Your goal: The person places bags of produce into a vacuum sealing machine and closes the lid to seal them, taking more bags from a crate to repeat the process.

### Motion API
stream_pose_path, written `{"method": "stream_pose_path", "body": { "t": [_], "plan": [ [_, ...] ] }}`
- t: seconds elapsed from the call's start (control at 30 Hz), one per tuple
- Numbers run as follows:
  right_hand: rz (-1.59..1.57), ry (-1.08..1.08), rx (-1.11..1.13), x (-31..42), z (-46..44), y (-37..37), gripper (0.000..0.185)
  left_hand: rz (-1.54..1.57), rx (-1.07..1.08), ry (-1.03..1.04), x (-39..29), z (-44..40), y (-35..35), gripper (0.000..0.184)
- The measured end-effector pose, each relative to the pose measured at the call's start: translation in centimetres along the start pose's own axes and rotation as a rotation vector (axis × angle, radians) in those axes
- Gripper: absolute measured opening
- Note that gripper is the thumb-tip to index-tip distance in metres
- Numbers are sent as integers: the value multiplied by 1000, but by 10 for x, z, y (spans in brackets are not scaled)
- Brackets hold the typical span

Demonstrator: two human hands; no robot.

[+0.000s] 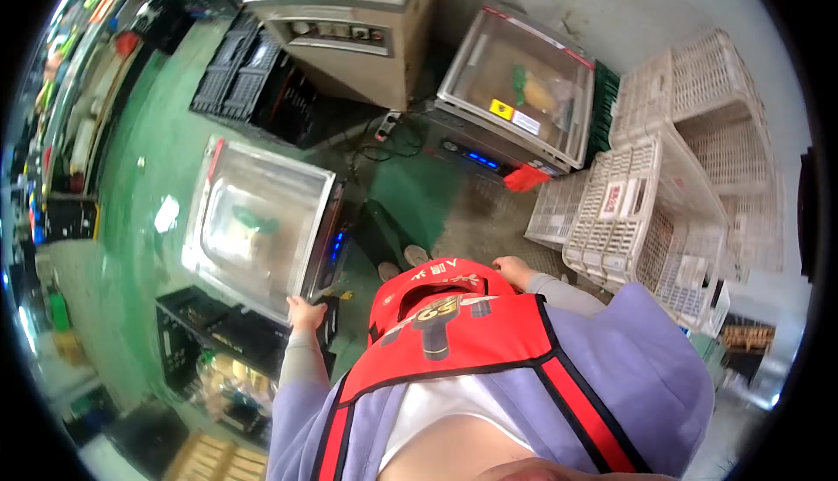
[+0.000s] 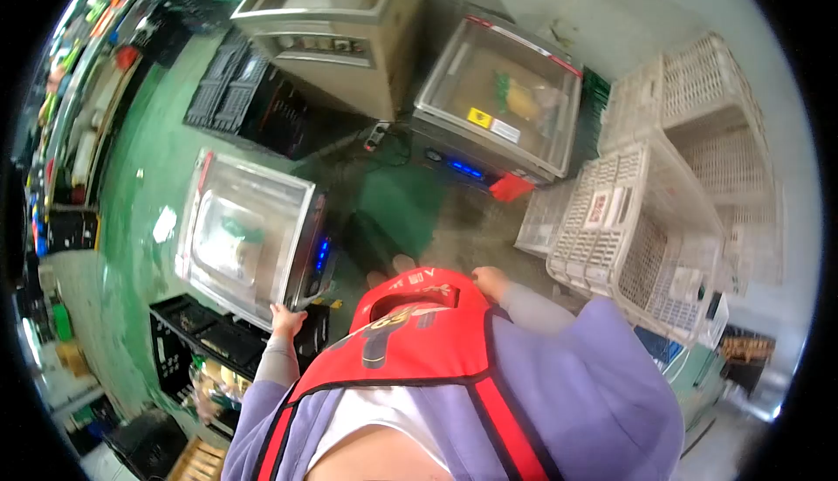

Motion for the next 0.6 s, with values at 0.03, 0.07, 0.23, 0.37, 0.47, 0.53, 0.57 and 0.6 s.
{"method": "stream_pose_path", "body": {
  "t": [0.03, 0.07, 0.23, 0.37, 0.47, 0.53, 0.57, 0.6],
  "plan": [
    [33, 12, 22, 3, 1, -3, 35, 62, -22, 2, -4, 2, -5, 95],
    [58, -4, 29, 17, 11, -14, 35, 94, -36, 14, 0, 2, -4, 94],
    [345, -154, 3, 52, -19, -23, 27, 507, -111, 181, -10, 10, -17, 66],
    [442, -253, 5, 101, -47, -33, 34, 574, -366, 307, -51, 65, -43, 62],
    [543, -285, 46, 156, -48, -24, 33, 910, -306, 333, -48, 126, -63, 56],
    [581, -316, 58, 194, -46, -18, 33, 1045, -532, 460, -17, 165, -90, 47],
    [563, -398, 35, 221, -42, -8, 34, 1188, -702, 357, 22, 177, -89, 45],
    [538, -487, 20, 246, -38, 2, 34, 1278, -866, 286, 56, 194, -93, 43]
  ]
}}
Point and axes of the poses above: each hand's wrist, its own z-axis away from the middle knuckle, its own y-axis out of the palm, x = y × z, the point moved 7 cm from there along -z, towards the middle knuckle, and after that the axes turned 13 degrees about y, right-handed, at the moved point
